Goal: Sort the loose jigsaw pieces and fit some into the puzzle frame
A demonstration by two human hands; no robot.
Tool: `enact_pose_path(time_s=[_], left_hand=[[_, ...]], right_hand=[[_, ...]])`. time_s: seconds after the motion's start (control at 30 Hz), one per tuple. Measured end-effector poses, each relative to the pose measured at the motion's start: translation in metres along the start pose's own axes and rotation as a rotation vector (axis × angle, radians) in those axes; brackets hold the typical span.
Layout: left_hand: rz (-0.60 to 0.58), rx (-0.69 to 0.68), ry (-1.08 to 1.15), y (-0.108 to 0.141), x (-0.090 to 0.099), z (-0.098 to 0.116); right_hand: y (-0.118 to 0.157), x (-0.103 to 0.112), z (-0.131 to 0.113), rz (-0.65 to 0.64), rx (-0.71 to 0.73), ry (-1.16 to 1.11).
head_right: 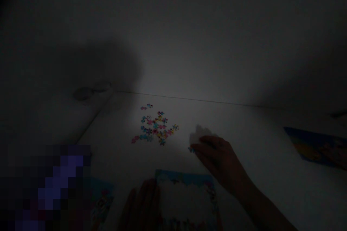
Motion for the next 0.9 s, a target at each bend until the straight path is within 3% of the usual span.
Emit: enact_pose_path(time_s=[0.27, 0.37, 0.5, 0.57, 0.63, 0.7, 0.8, 0.9], left_hand=[[0.065, -0.001, 0.046, -0.01, 0.01, 0.004], [0.055, 0.003, 0.043, -0.012, 0.018, 0.003], [0.035, -0.048, 0.055, -0.015, 0.029, 0.001], [0.024, -0.044, 0.077, -0.017, 0.034, 0.0], [-0.003, -0.035, 0.105, -0.018, 0.038, -0.001], [-0.029, -0.033, 0.134, -0.019, 0.04, -0.001], [-0.033, -0.022, 0.163, -0.017, 0.042, -0.001], [-0.022, -0.018, 0.176, -0.015, 0.042, -0.001]], right_hand=[[0.001, -0.001, -0.014, -0.044, 0.131, 0.027], [-0.005, -0.002, -0.011, -0.049, 0.107, 0.004], [-0.05, -0.014, -0.025, -0.104, 0.026, -0.047], [-0.084, -0.026, -0.05, -0.21, 0.064, -0.023], [-0.119, -0.04, -0.075, -0.317, 0.005, 0.027], [-0.147, -0.05, -0.098, -0.324, -0.038, 0.041], [-0.168, -0.064, -0.117, -0.352, -0.09, 0.042], [-0.173, -0.073, -0.121, -0.379, -0.149, 0.033]])
Point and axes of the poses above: each hand's wrist, its own y-axis away from the middle knuckle, its own x-axis out of the back of the hand, z = x × y, the point moved 4 cm from there along -y, towards the middle knuckle, and after that the axes turned 6 degrees about z, right-handed, at the moved point
